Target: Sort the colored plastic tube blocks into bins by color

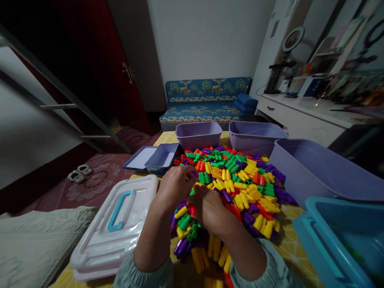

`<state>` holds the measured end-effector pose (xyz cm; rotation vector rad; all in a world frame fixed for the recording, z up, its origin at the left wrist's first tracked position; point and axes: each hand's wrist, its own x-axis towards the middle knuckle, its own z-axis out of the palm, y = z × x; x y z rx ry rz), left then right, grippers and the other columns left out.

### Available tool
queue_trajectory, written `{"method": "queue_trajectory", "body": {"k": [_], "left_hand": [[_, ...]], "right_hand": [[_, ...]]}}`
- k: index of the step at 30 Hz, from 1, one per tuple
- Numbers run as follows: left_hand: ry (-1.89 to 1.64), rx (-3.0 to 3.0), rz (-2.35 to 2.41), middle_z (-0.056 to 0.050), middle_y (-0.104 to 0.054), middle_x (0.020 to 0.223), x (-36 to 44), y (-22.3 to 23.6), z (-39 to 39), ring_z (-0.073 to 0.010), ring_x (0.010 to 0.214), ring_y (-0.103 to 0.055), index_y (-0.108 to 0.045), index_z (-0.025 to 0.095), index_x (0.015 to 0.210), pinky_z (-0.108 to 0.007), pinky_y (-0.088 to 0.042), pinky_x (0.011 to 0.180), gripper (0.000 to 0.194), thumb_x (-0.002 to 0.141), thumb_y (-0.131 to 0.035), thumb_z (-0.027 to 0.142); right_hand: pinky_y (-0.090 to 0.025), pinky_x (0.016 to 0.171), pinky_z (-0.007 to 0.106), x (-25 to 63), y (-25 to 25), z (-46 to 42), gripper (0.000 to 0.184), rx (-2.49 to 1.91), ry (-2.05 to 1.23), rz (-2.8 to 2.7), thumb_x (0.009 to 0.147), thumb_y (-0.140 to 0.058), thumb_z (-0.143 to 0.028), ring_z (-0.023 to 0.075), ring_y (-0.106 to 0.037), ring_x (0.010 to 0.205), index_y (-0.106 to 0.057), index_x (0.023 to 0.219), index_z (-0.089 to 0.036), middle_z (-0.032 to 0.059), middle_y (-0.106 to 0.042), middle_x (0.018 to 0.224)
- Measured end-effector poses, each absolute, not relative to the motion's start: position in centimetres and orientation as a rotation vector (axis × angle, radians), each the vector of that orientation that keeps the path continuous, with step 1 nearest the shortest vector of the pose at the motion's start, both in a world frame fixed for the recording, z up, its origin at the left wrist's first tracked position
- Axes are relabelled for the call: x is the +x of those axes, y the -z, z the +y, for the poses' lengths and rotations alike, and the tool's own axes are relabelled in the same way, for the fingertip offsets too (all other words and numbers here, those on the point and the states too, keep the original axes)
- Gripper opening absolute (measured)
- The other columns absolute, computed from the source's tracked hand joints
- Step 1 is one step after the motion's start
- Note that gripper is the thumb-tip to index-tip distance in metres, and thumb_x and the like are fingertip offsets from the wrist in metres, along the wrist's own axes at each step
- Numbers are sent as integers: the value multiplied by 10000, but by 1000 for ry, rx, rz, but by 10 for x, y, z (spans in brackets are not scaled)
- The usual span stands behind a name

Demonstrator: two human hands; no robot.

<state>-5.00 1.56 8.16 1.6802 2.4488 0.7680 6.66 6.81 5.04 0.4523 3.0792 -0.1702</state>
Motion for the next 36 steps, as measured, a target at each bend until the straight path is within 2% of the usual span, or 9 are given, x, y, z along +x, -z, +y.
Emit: {"method": "queue_trajectory", "body": {"k": [4,9,11,15,19,24,28,32,36], "left_hand": [[-799,1652,2447,-51,-737,827,-51,-81,16,-180,737,-651,-725,228,978,-248,-432,673,226,798,-590,255],[-917,1606,2335,-52,-733,837,-57,-66,28,-173,766,-649,-728,200,973,-244,-450,685,241,792,-569,201],[-995,1566,2257,-61,-727,849,-58,-58,35,-174,782,-649,-723,175,985,-246,-462,684,257,784,-563,177],[-1214,1356,1901,-90,-700,936,-56,-44,46,-159,755,-651,-648,139,1140,-238,-491,629,367,783,-590,202],[-1356,1157,1499,-137,-672,1027,-52,-36,51,-188,788,-671,-557,122,1252,-256,-515,633,628,720,-722,413],[-1361,1126,1358,-101,-702,927,-43,-38,54,-207,778,-677,-551,137,1267,-280,-525,660,745,654,-756,508],[-1265,1226,1503,-65,-710,844,-40,-41,54,-165,660,-649,-613,132,1199,-249,-501,593,576,721,-697,442],[-1086,1495,1995,-39,-714,782,-47,-42,51,-153,660,-627,-717,152,1013,-238,-475,627,298,755,-580,210],[-1006,1606,2253,-50,-724,801,-60,-42,45,-166,737,-641,-746,159,901,-239,-462,683,265,752,-527,158]], "right_hand": [[-470,695,273,71,-46,80,246,589,267,3116,810,-478,-137,226,-652,888,-665,968,-159,121,-690,947],[-468,712,306,78,-36,122,210,1066,423,3162,818,-475,-186,249,-668,859,-645,939,-160,119,-699,871],[-476,696,293,81,-34,138,215,1218,711,3190,836,-483,-224,217,-676,790,-621,990,-168,86,-701,823],[-500,613,256,86,-35,150,249,1189,1575,3094,803,-569,-295,152,-660,601,-554,1026,-188,9,-686,728],[-507,547,253,85,-39,144,240,1140,1886,3033,769,-622,-350,159,-657,574,-583,947,-193,26,-699,749],[-448,465,225,84,-44,137,196,1223,1807,3104,809,-586,-385,151,-614,491,-555,881,-205,-9,-647,596],[-425,527,227,85,-43,139,127,1259,1399,3253,825,-551,-304,144,-616,549,-560,747,-205,-2,-647,613],[-426,619,240,91,-43,147,63,1202,1035,3248,781,-604,-265,158,-646,700,-640,793,-215,2,-698,761],[-407,644,246,102,-50,143,136,1007,798,3088,688,-703,-260,172,-648,767,-700,823,-242,-8,-714,807]]}}
